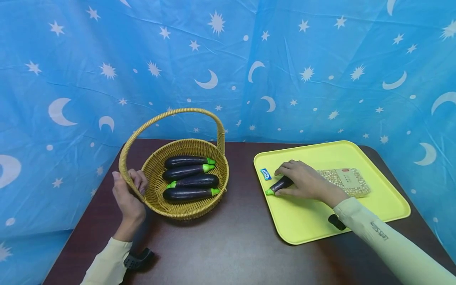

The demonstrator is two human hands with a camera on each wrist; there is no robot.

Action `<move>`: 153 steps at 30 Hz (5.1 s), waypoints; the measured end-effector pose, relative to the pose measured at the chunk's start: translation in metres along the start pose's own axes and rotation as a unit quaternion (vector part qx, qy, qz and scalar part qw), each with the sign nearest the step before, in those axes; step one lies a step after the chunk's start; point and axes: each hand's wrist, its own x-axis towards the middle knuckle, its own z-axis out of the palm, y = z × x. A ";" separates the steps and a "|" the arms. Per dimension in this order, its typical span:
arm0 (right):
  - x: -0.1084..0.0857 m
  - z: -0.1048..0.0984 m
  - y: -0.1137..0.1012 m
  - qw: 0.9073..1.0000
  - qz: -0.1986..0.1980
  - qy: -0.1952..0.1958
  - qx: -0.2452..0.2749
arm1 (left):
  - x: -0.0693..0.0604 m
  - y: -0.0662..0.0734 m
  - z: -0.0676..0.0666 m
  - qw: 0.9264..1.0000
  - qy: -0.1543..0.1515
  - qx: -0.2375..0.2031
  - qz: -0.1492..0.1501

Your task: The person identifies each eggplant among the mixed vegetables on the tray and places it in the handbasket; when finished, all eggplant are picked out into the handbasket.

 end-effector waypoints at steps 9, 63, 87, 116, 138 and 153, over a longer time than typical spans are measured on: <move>-0.003 0.004 0.005 1.000 0.002 -0.016 -0.012 | 0.000 -0.001 -0.001 1.000 0.001 0.004 0.006; 0.030 -0.016 -0.011 0.997 -0.072 0.012 -0.022 | -0.001 -0.004 -0.004 1.000 -0.011 0.002 0.012; 0.039 -0.031 -0.027 0.996 -0.073 0.023 -0.054 | 0.000 -0.002 -0.002 1.000 -0.010 -0.004 0.014; 0.091 -0.046 -0.076 0.990 -0.126 0.040 -0.045 | -0.001 -0.001 -0.002 1.000 -0.014 -0.009 0.013; 0.151 -0.050 -0.122 0.978 -0.186 0.035 -0.086 | -0.001 -0.004 -0.005 0.999 -0.025 -0.010 0.027; 0.193 -0.035 -0.153 0.975 -0.202 0.027 -0.091 | -0.001 -0.006 -0.008 0.999 -0.025 -0.007 0.029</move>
